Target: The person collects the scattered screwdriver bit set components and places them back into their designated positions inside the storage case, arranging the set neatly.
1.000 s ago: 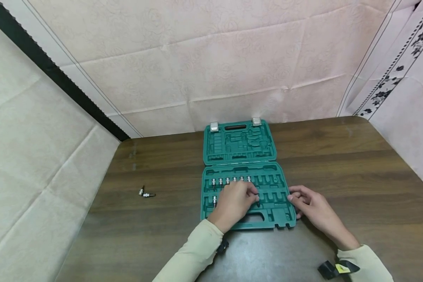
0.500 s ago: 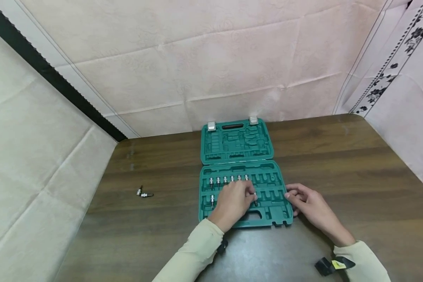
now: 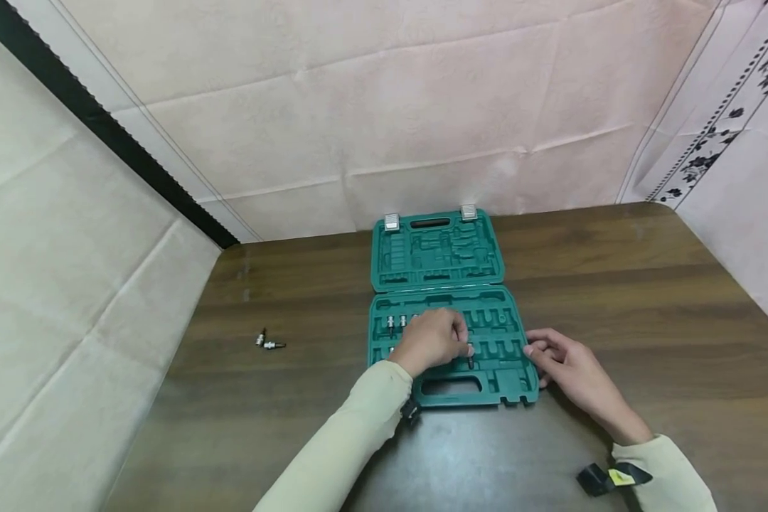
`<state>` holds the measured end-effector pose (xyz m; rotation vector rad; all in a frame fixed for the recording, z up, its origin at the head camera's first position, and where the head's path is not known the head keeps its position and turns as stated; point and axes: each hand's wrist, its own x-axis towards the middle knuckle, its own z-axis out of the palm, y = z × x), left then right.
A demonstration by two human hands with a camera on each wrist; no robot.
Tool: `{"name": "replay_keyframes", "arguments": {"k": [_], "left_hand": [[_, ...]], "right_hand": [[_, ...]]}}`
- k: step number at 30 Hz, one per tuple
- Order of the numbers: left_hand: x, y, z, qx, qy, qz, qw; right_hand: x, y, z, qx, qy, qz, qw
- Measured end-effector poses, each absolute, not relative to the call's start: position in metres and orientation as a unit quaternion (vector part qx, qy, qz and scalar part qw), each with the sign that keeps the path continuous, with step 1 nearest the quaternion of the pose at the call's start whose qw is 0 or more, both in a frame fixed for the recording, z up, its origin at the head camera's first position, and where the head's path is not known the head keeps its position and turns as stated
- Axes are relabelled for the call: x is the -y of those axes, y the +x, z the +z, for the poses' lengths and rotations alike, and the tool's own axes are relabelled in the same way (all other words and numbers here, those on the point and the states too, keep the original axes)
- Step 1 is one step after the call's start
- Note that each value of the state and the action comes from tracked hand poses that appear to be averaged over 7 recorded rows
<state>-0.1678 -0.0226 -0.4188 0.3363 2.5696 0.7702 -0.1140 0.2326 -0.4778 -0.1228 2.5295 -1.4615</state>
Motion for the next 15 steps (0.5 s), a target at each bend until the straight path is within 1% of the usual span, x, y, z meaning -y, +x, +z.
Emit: {"name": "replay_keyframes", "arguments": {"k": [3, 6, 8, 13, 15], "left_hand": [[0.027, -0.172, -0.420, -0.918, 0.130, 0.288, 0.239], [0.031, -0.173, -0.422, -0.908, 0.127, 0.314, 0.245], [0.032, -0.171, -0.425, -0.907, 0.128, 0.324, 0.238], [0.035, -0.165, -0.429, -0.906, 0.140, 0.347, 0.199], [0.036, -0.166, -0.428, -0.904, 0.138, 0.355, 0.192]], "right_hand": [[-0.233, -0.114, -0.479, -0.861, -0.036, -0.495, 0.109], [-0.232, -0.114, -0.479, -0.862, -0.034, -0.494, 0.112], [-0.232, -0.113, -0.479, -0.862, -0.035, -0.493, 0.115], [-0.232, -0.114, -0.479, -0.864, -0.038, -0.490, 0.109], [-0.231, -0.114, -0.479, -0.864, -0.038, -0.490, 0.107]]}}
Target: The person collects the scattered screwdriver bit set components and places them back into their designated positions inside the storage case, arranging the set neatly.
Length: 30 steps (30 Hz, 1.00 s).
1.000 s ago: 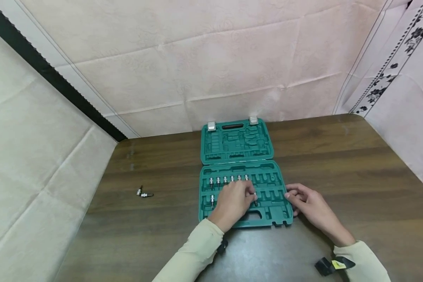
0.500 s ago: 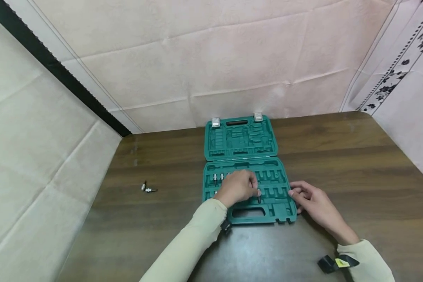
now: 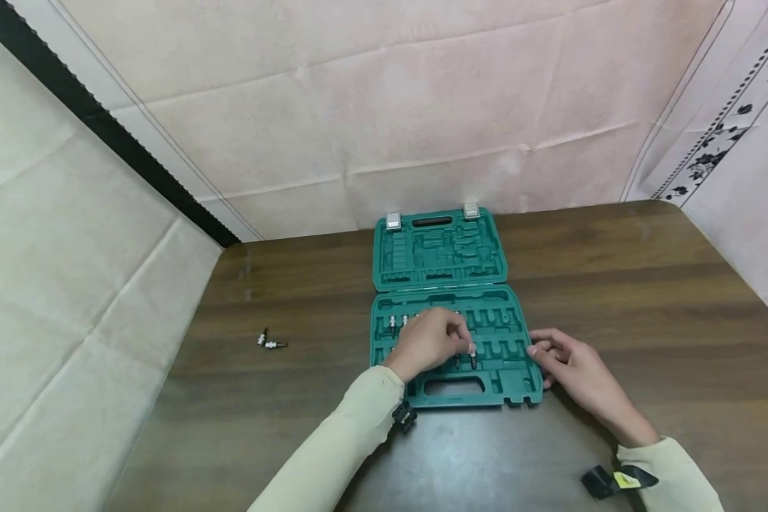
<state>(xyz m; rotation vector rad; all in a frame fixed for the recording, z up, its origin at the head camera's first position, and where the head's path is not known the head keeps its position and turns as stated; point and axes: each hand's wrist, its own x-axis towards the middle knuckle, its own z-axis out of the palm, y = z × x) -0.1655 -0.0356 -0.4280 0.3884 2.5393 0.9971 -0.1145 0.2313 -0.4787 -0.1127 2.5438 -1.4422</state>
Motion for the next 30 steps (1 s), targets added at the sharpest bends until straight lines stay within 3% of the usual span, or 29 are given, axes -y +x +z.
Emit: {"name": "replay_keyframes", "arguments": {"k": [10, 18, 24, 30], "left_hand": [[0.043, -0.173, -0.416, -0.907, 0.076, 0.337, 0.241], [0.032, -0.180, -0.409, -0.924, 0.094, 0.286, 0.238], [0.038, -0.172, -0.408, -0.907, 0.091, 0.357, 0.204], [0.093, -0.157, -0.392, -0.916, 0.054, 0.377, 0.123]], "right_hand": [[-0.223, -0.120, -0.476, -0.857, -0.058, -0.499, 0.114], [-0.224, -0.125, -0.472, -0.865, -0.065, -0.487, 0.101], [-0.230, -0.119, -0.475, -0.874, -0.047, -0.472, 0.107], [-0.231, -0.116, -0.477, -0.871, -0.039, -0.475, 0.116]]}}
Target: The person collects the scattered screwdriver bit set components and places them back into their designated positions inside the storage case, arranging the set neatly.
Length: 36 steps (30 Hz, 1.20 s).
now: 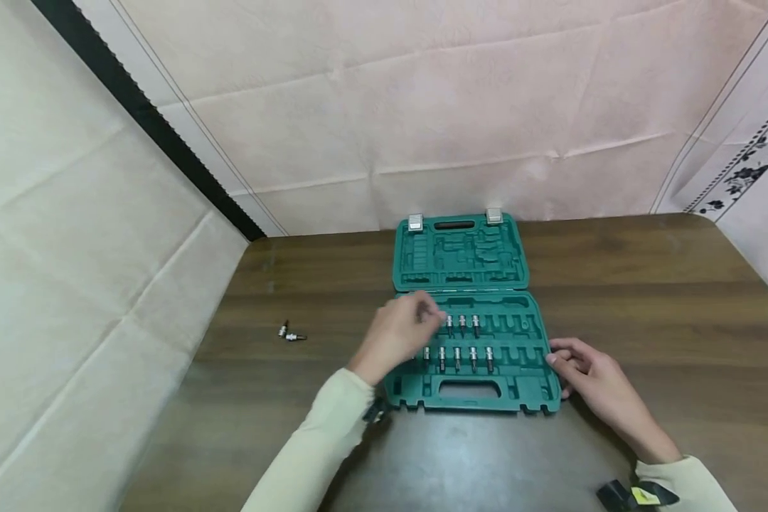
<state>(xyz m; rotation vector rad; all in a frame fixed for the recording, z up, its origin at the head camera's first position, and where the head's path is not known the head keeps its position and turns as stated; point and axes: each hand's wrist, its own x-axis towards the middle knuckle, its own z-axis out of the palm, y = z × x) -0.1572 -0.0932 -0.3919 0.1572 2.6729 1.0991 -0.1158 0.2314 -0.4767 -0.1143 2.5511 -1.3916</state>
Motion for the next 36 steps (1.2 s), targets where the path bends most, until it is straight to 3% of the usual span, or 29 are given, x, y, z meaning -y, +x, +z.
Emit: {"name": "replay_keyframes", "arguments": {"k": [5, 9, 20, 28, 36], "left_hand": [[0.153, -0.154, -0.386, -0.948, -0.020, 0.314, 0.045], [0.196, -0.157, -0.386, -0.968, -0.060, 0.241, 0.021], [0.282, -0.151, -0.411, -0.970, -0.179, 0.140, 0.084], [0.289, -0.150, -0.429, -0.960, -0.219, 0.132, 0.115], [0.289, -0.138, -0.430, -0.958, -0.189, 0.180, 0.116]], "right_hand": [[-0.231, -0.115, -0.478, -0.873, -0.039, -0.474, 0.112], [-0.232, -0.115, -0.480, -0.870, -0.040, -0.479, 0.111], [-0.231, -0.113, -0.480, -0.863, -0.039, -0.492, 0.110], [-0.236, -0.109, -0.477, -0.865, -0.032, -0.490, 0.103], [-0.231, -0.112, -0.480, -0.858, -0.042, -0.502, 0.098]]}}
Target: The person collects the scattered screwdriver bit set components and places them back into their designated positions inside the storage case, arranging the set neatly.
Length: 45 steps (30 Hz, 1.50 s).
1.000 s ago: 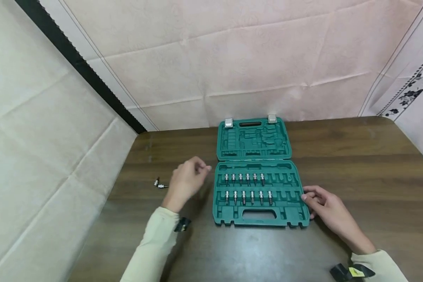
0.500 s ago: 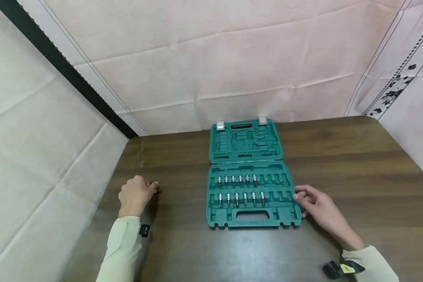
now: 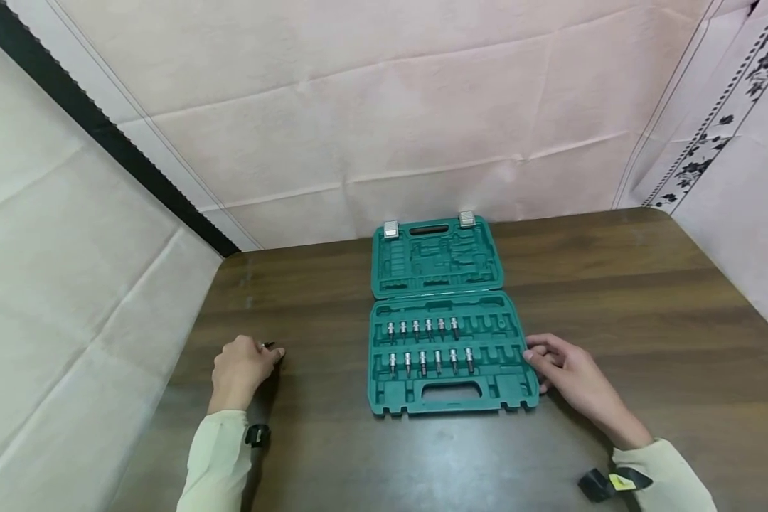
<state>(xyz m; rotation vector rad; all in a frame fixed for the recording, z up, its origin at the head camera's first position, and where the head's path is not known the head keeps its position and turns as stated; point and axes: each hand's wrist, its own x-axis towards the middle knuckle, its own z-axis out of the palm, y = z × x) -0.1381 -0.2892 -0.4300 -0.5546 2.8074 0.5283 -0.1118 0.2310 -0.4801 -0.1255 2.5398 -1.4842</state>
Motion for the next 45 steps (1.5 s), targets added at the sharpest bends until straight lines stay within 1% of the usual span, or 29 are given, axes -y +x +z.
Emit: {"name": "replay_keyframes", "arguments": {"k": [5, 10, 17, 21, 28, 35, 45], "left_hand": [[0.289, -0.133, -0.427, -0.960, -0.160, 0.194, 0.119], [0.280, -0.133, -0.420, -0.962, -0.129, 0.210, 0.120], [0.254, -0.134, -0.406, -0.955, -0.087, 0.274, 0.066], [0.236, -0.134, -0.397, -0.937, -0.076, 0.335, 0.055], [0.202, -0.141, -0.393, -0.915, -0.029, 0.395, 0.070], [0.162, -0.151, -0.396, -0.918, 0.016, 0.392, 0.059], [0.113, -0.169, -0.397, -0.897, 0.080, 0.423, 0.102]], "right_hand": [[-0.227, -0.113, -0.480, -0.854, -0.045, -0.508, 0.102], [-0.226, -0.114, -0.480, -0.855, -0.045, -0.506, 0.104], [-0.223, -0.114, -0.479, -0.854, -0.042, -0.507, 0.109], [-0.223, -0.114, -0.479, -0.854, -0.044, -0.507, 0.107], [-0.223, -0.115, -0.478, -0.854, -0.047, -0.508, 0.106], [-0.224, -0.114, -0.478, -0.854, -0.040, -0.508, 0.109], [-0.230, -0.113, -0.478, -0.858, -0.032, -0.501, 0.111]]}}
